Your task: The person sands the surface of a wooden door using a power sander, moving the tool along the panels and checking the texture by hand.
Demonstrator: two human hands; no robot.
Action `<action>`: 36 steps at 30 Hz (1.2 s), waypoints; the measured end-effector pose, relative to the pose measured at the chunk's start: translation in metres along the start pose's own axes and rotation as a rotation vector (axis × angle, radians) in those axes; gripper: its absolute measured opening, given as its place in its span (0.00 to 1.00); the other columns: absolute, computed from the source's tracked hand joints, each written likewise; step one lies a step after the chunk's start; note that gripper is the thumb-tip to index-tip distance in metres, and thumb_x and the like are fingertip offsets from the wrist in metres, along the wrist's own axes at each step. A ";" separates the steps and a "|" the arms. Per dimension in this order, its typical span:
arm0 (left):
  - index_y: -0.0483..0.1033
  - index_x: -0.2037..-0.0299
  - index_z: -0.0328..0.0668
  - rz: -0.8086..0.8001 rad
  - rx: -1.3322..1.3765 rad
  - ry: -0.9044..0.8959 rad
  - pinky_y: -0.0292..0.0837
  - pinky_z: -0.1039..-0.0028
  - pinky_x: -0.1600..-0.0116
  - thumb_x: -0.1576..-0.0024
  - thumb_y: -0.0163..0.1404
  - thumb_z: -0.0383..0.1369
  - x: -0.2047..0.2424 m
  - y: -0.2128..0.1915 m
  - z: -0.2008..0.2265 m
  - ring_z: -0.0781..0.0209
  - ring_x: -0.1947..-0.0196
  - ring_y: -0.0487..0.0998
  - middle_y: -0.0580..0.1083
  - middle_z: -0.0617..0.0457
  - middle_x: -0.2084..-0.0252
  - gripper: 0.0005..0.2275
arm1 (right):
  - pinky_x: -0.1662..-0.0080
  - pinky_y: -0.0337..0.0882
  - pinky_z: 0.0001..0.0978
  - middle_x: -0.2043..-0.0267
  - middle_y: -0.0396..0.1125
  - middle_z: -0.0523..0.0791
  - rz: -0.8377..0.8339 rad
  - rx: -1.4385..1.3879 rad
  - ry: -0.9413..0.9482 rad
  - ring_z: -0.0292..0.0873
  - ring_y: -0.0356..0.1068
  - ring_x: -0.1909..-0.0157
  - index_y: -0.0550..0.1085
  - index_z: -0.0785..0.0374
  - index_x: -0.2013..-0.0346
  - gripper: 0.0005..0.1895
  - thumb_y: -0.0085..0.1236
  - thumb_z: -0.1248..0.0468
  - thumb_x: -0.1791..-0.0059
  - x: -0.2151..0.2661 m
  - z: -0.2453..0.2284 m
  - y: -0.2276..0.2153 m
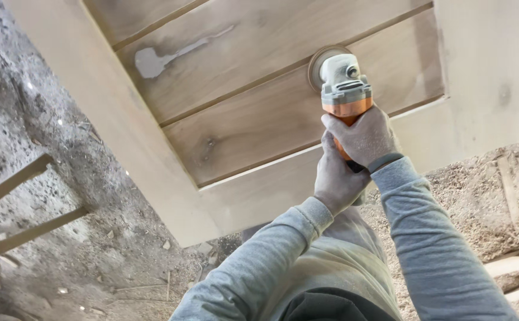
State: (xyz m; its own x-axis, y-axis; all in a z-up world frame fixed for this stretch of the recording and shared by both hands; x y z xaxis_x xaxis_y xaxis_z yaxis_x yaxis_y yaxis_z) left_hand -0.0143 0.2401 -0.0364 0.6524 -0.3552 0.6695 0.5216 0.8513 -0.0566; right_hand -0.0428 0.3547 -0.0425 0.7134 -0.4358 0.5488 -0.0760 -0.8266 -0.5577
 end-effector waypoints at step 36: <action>0.43 0.27 0.32 -0.055 -0.001 -0.020 0.77 0.57 0.44 0.54 0.64 0.48 -0.027 0.078 0.019 0.39 0.49 0.81 0.77 0.34 0.47 0.51 | 0.56 0.78 0.42 0.63 0.76 0.53 0.006 0.170 0.023 0.50 0.78 0.61 0.78 0.68 0.54 0.25 0.69 0.50 0.55 -0.031 0.042 -0.063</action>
State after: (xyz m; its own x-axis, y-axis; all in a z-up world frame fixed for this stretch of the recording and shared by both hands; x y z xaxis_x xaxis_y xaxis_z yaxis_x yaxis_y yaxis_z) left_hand -0.0015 0.3231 -0.0452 0.6113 -0.3938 0.6865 0.5570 0.8303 -0.0198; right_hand -0.0311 0.4351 -0.0507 0.6969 -0.4503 0.5582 0.0398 -0.7528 -0.6570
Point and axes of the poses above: each hand's wrist, its own x-axis away from the middle knuckle, its own y-axis out of the palm, z = x × y, the point moved 4 cm from there along -x, towards the middle knuckle
